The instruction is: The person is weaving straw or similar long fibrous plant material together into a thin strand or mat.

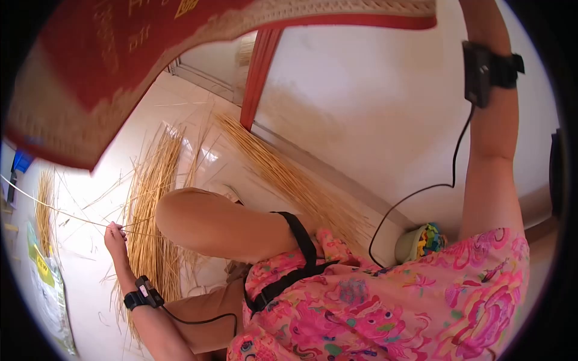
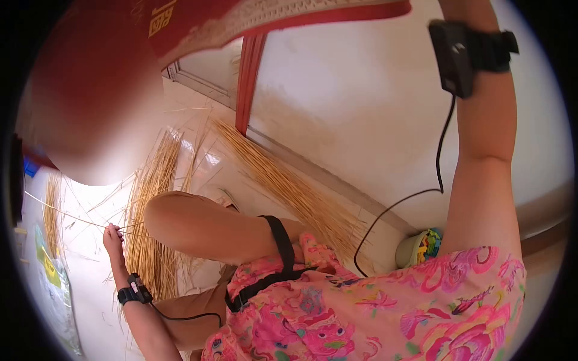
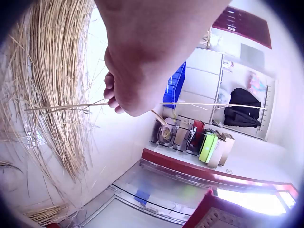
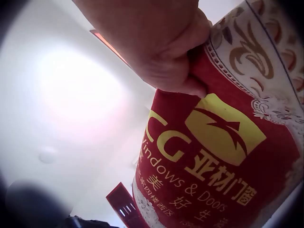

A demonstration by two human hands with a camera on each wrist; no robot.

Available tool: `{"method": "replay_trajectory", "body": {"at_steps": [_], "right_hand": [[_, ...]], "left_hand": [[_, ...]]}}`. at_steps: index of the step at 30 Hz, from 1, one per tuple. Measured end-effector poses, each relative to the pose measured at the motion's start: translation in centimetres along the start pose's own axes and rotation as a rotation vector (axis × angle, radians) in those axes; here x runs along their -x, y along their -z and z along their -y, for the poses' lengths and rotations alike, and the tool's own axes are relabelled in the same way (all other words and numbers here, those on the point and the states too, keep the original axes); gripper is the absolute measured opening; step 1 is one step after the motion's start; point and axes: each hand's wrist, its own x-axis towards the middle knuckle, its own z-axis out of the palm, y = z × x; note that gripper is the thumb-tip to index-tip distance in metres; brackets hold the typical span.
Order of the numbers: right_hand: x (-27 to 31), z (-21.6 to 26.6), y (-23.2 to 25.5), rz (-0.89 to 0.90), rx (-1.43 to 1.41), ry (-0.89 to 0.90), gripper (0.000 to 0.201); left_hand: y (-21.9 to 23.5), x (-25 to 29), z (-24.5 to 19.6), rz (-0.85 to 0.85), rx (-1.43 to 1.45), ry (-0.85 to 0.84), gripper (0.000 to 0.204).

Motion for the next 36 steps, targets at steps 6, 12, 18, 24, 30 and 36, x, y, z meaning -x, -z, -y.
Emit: {"method": "replay_trajectory", "body": {"at_steps": [6,12,18,24,30,36], "right_hand": [[4.3,2.0,-0.2,0.045,0.136,-0.285,0.027],[11.0,0.6,3.2,0.184,0.261,-0.517,0.032],[18.3,-2.4,10.2,0.368,0.364,-0.818,0.032],[26.9,-8.3,15.6,0.495,0.758,-1.369,0.028],[37.2,-13.1,19.1,0.743,0.986,-1.735,0.032],[50.6,-15.9,25.4,0.793,1.157,-1.797,0.033]], "left_hand": [[0.0,-1.9,2.6,-0.081,-0.076,-0.012,0.035],[1.3,-2.7,3.9,-0.081,0.005,0.111,0.035],[1.8,-3.6,5.3,-0.099,0.063,0.106,0.031],[2.9,-4.8,7.6,-0.098,0.096,0.132,0.033],[3.3,-4.0,7.6,-0.108,0.085,0.178,0.032],[3.5,-3.8,7.6,-0.069,0.053,0.174,0.033]]}}
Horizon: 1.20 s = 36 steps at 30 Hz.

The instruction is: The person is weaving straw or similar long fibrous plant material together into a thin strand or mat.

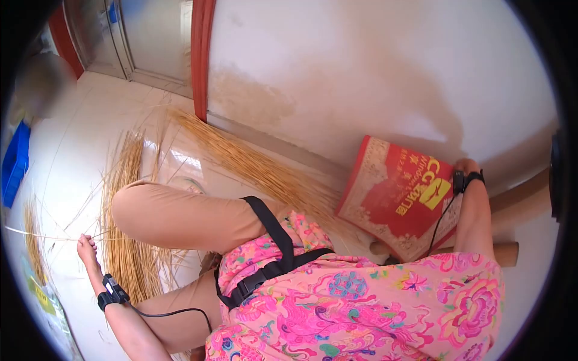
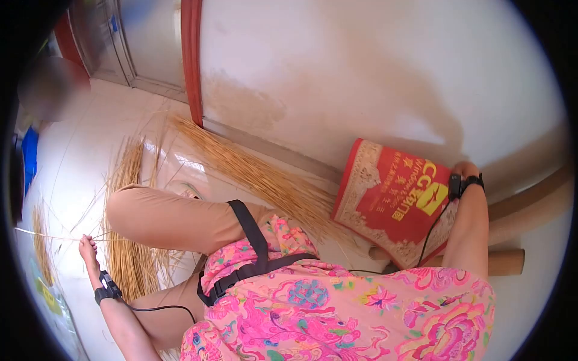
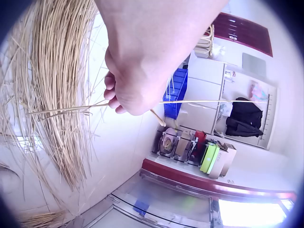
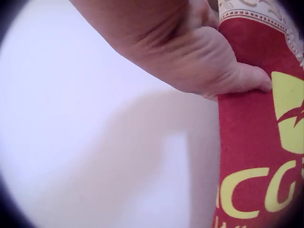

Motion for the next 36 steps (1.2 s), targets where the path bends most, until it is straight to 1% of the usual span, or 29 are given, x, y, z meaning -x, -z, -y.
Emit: {"method": "replay_trajectory", "body": {"at_steps": [1,2,3,4,5,6,7,8,9,10,11,12,14,15,16,17,18,19,20,21,22,23,24,25,28,29,31,35,36], "right_hand": [[-2.6,-2.3,-2.2,-0.174,0.117,0.049,0.035],[-9.2,-6.6,-5.8,-0.118,0.175,0.009,0.038],[-10.0,-7.3,-8.0,-0.120,0.391,0.073,0.034],[-10.2,-7.2,-9.1,-0.102,0.473,0.057,0.034],[-10.2,-7.5,-10.8,-0.068,0.513,-0.010,0.034],[-10.3,-7.7,-12.7,-0.042,0.548,-0.079,0.035],[-11.0,-7.5,-14.2,-0.020,0.604,-0.132,0.035],[-11.6,-7.2,-14.6,-0.014,0.674,-0.146,0.036],[-12.9,-6.2,-13.5,-0.058,0.717,-0.073,0.037],[-15.0,0.3,-6.4,-0.173,0.754,0.165,0.031],[-14.0,2.7,-3.4,-0.219,0.760,0.349,0.024],[-12.4,5.3,-0.9,-0.258,0.770,0.541,0.018],[-7.3,11.8,4.5,-0.318,0.793,0.912,0.011],[-1.1,18.7,6.7,-0.183,0.057,0.924,0.016],[5.3,25.6,8.7,-0.045,-0.680,0.996,0.024],[9.7,31.0,12.3,-0.254,-0.598,1.172,0.026],[15.9,35.9,15.1,-0.402,-0.661,1.326,0.022],[23.2,40.0,17.6,-0.379,-0.800,1.434,0.018],[29.0,43.2,19.2,-0.252,-0.911,1.597,0.018],[34.7,45.7,20.2,-0.043,-0.992,1.764,0.020],[40.8,47.2,20.9,0.089,-0.945,1.842,0.022],[44.0,49.9,21.0,0.398,-0.935,1.919,0.026],[47.1,52.7,20.8,0.591,-0.866,1.932,0.031],[50.0,55.4,20.1,0.693,-0.802,1.972,0.034],[56.4,63.9,15.8,0.754,-0.723,1.955,0.042],[57.0,67.3,14.5,0.802,-0.730,1.949,0.045],[58.4,71.5,12.9,0.800,-0.680,2.019,0.040],[59.2,75.2,12.0,0.764,-0.587,2.076,0.024],[59.2,75.1,11.5,0.725,-0.616,2.084,0.021]], "left_hand": [[0.0,0.1,0.4,0.008,0.003,0.004,0.033],[0.4,0.2,0.5,0.005,0.005,0.001,0.033],[0.5,0.1,0.8,-0.010,-0.040,-0.001,0.033],[0.8,-0.1,1.6,0.020,-0.029,-0.019,0.033],[0.8,-0.3,2.4,-0.027,-0.066,-0.054,0.033],[1.0,-0.6,3.1,-0.007,-0.049,-0.084,0.033],[0.9,0.3,2.5,0.042,0.019,-0.052,0.031],[0.6,0.7,1.7,0.028,-0.017,-0.009,0.030],[-0.2,3.7,-2.0,-0.019,-0.012,0.006,0.029],[3.2,5.1,-1.1,-0.039,0.010,0.024,0.028],[2.6,4.7,-2.4,0.015,-0.033,-0.087,0.028],[2.8,5.0,-3.8,0.014,-0.045,-0.119,0.027],[3.4,6.8,-7.2,0.056,-0.014,-0.159,0.030],[-0.3,7.4,-8.2,0.096,-0.104,-0.224,0.032],[-0.4,8.0,-8.6,0.106,-0.134,-0.291,0.034],[-0.6,8.2,-8.9,0.139,-0.154,-0.298,0.036],[-0.6,8.6,-9.0,0.170,-0.171,-0.302,0.038],[-0.5,8.9,-9.1,0.199,-0.163,-0.317,0.039],[-0.6,9.2,-9.3,0.230,-0.155,-0.335,0.040],[-0.4,10.1,-10.1,0.250,-0.110,-0.329,0.041],[-0.3,11.3,-11.5,0.276,-0.070,-0.326,0.041],[-0.2,12.4,-12.5,0.297,-0.026,-0.323,0.042],[0.0,13.2,-13.3,0.292,-0.008,-0.331,0.041],[0.2,14.1,-13.8,0.287,0.012,-0.344,0.041],[1.2,15.8,-14.7,0.317,-0.047,-0.343,0.041],[1.0,15.9,-14.6,0.335,-0.090,-0.333,0.042],[1.0,17.4,-15.0,0.345,-0.157,-0.248,0.041],[-0.8,18.5,-13.5,0.337,-0.444,-0.180,0.039],[-1.1,18.7,-12.9,0.319,-0.413,-0.192,0.038]]}}
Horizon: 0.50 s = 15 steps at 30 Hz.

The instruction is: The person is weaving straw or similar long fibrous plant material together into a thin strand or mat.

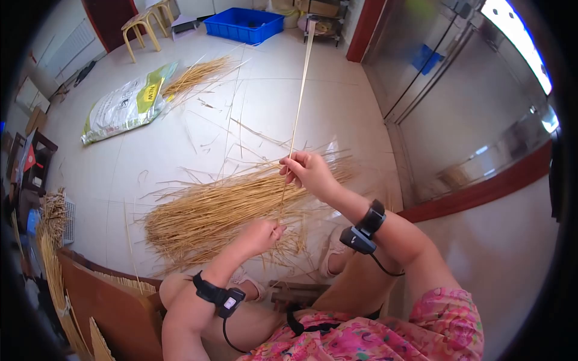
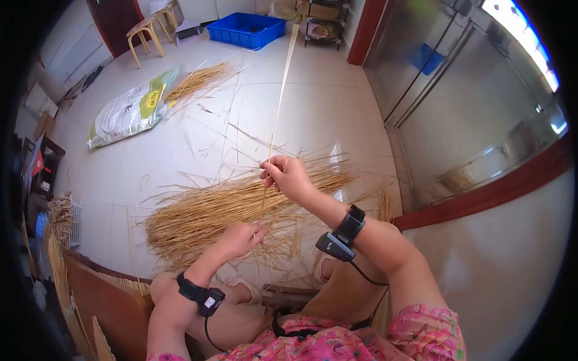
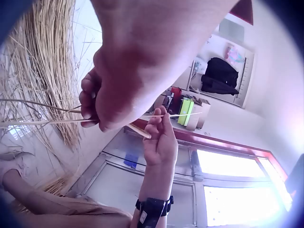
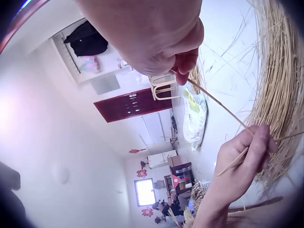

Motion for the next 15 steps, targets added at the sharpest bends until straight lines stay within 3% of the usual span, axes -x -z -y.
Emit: {"method": "replay_trajectory", "body": {"at_steps": [3,8,11,12,15], "right_hand": [[-0.3,-1.1,0.2,0.150,0.174,-0.003,0.022],[0.5,-2.0,-0.7,0.339,0.109,-0.041,0.022],[1.8,-2.7,-2.1,0.451,0.061,-0.071,0.020],[2.2,-2.9,-2.6,0.481,0.059,-0.074,0.020],[3.0,-3.2,-3.9,0.496,0.064,-0.071,0.019]], "left_hand": [[-1.0,0.0,1.2,-0.103,0.150,0.048,0.033],[4.0,-0.1,-0.6,-0.440,0.488,0.285,0.023],[5.1,-0.8,-1.0,-0.561,0.814,0.048,0.015],[5.6,-0.7,-1.5,-0.541,0.859,0.054,0.015],[5.2,-1.3,-0.4,-0.531,0.603,-0.020,0.014]]}}
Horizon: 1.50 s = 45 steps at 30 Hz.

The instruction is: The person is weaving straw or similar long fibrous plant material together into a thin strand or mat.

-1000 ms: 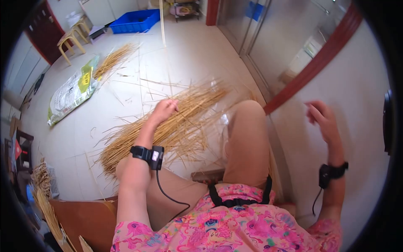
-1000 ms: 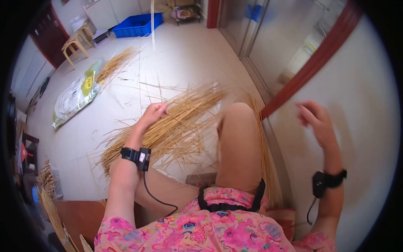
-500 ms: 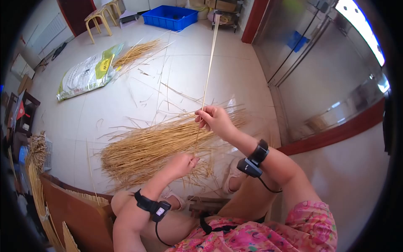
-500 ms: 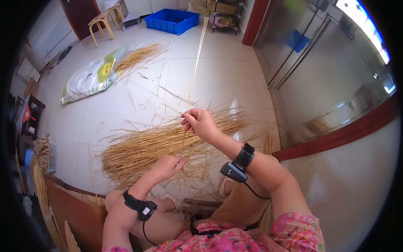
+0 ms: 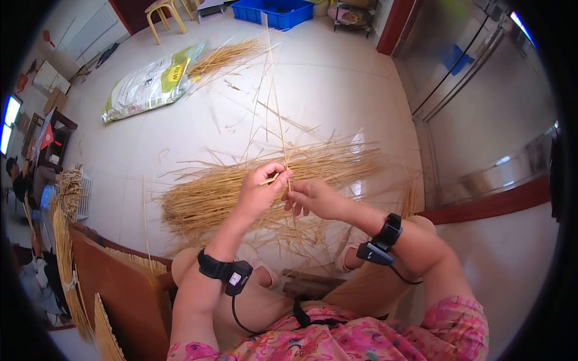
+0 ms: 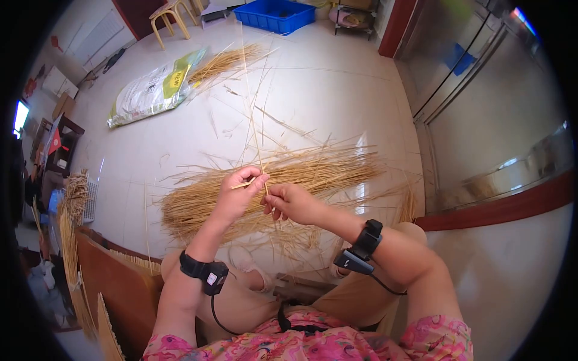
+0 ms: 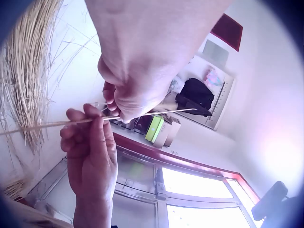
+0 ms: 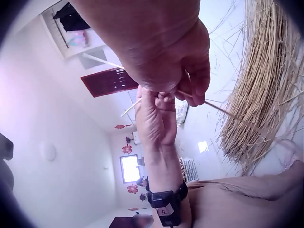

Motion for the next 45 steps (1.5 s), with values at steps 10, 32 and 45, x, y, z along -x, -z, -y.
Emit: {"method": "replay_trajectory", "body": {"at_steps": [10,32,45], "right_hand": [[-1.5,2.8,2.3,-0.395,0.075,0.255,0.012],[-0.3,5.9,8.3,-0.809,-0.162,0.472,0.013],[1.4,4.7,12.4,-1.062,-0.137,0.451,0.013]], "left_hand": [[-0.4,0.6,-0.1,0.088,-0.178,-0.149,0.010],[1.4,-1.2,1.2,-0.151,0.005,0.000,0.004],[3.7,0.6,3.6,0.176,-0.532,-0.024,0.007]]}}
